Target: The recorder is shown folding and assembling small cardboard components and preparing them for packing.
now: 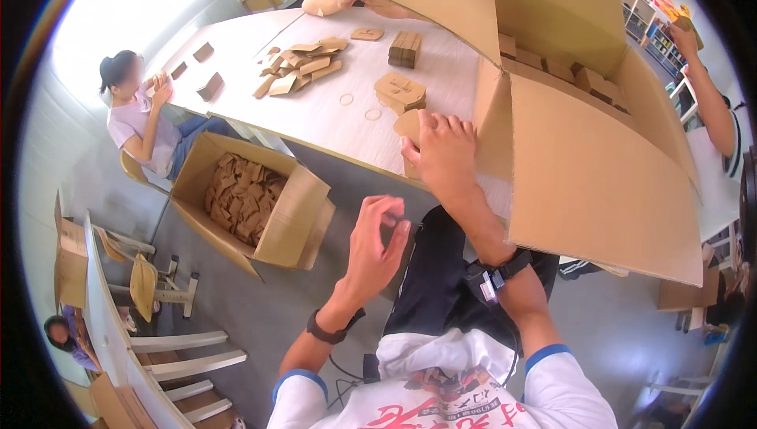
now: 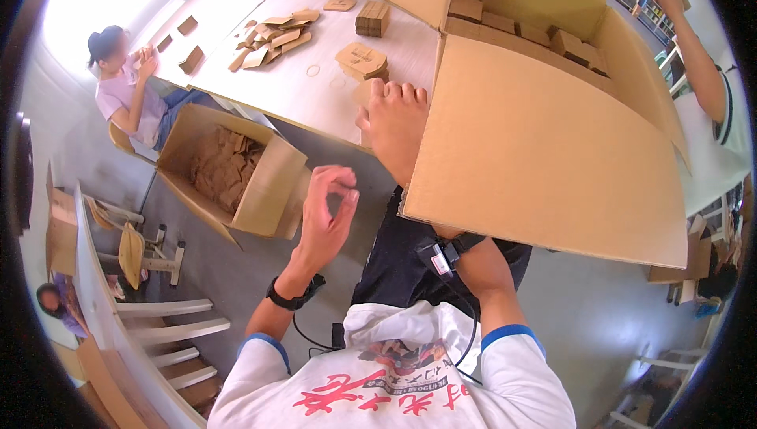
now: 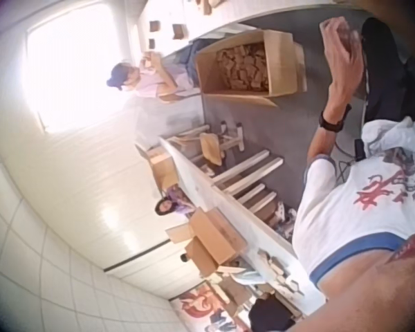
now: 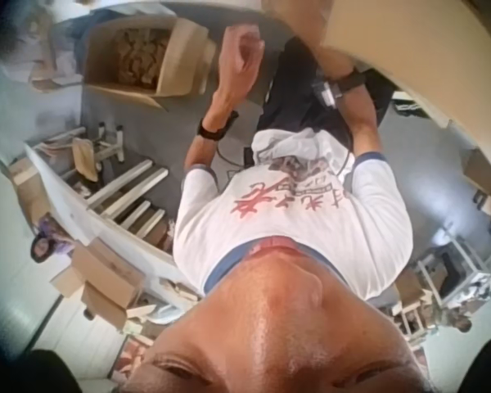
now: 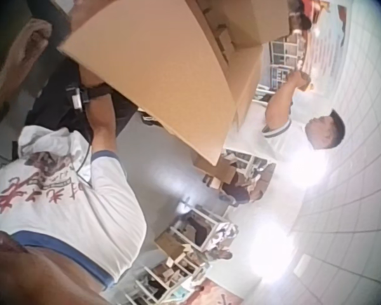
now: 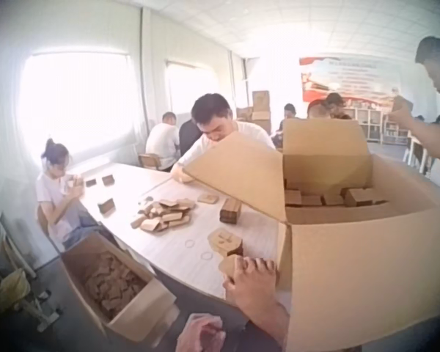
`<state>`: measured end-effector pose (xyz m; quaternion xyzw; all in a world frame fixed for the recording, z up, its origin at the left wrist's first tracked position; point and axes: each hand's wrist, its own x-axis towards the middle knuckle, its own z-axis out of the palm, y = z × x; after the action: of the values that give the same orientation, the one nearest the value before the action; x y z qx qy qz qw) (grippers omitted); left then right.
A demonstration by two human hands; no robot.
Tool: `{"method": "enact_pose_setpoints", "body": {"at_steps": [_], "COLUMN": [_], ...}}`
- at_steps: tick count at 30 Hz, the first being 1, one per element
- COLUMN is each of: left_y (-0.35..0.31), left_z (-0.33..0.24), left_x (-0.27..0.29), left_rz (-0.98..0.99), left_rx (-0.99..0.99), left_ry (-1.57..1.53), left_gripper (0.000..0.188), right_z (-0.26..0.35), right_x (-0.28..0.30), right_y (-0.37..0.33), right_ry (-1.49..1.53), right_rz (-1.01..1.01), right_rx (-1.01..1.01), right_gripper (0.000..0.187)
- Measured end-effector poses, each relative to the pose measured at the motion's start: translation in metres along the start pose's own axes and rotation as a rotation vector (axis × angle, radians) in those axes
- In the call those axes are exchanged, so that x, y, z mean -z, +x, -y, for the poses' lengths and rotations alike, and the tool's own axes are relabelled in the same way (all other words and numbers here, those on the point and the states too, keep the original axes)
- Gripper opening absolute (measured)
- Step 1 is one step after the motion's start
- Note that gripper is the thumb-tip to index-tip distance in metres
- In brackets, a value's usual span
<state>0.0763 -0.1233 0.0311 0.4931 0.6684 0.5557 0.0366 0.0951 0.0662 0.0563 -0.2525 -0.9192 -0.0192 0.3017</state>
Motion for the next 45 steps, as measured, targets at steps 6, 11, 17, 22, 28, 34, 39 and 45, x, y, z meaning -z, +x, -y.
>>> {"method": "enact_pose_setpoints", "body": {"at_steps": [6,11,17,22,28,34,39,45], "left_y": [0.022,0.017,-0.017,-0.04,-0.084,-0.087,-0.08,-0.075], "left_z": [0.008,0.013,0.013,-0.013,-0.03,-0.039,-0.036,-0.043], "left_x": [-0.016,-0.015,0.006,0.013,-0.023,-0.034,-0.028,-0.03], "left_rz": [0.024,0.003,-0.13,-0.038,0.283,0.165,0.2,0.231], "left_rx": [-0.065,-0.012,0.08,0.146,0.473,0.324,0.203,0.285], "left_ry": [0.11,0.027,-0.161,-0.61,-0.877,-0.964,-0.838,-0.647], "left_gripper": [0.032,0.032,0.032,0.049,0.033,0.019,0.028,0.045], "right_z": [-0.005,-0.007,0.012,0.021,0.029,-0.002,-0.033,-0.045], "right_x": [-0.004,-0.004,0.05,0.069,0.058,0.079,0.088,0.109], "right_y": [0.002,0.006,-0.018,-0.119,-0.202,-0.19,-0.193,-0.195], "right_ry": [0.06,0.156,0.849,1.705,1.498,1.329,1.39,1.4], "right_rz": [-0.082,-0.235,-0.118,0.331,0.538,0.889,0.717,0.424], "right_rx": [-0.007,0.046,-0.06,-0.107,-0.254,-0.193,-0.391,-0.432], "right_gripper": [0.048,0.048,0.037,0.031,0.032,0.022,0.022,0.027]}}
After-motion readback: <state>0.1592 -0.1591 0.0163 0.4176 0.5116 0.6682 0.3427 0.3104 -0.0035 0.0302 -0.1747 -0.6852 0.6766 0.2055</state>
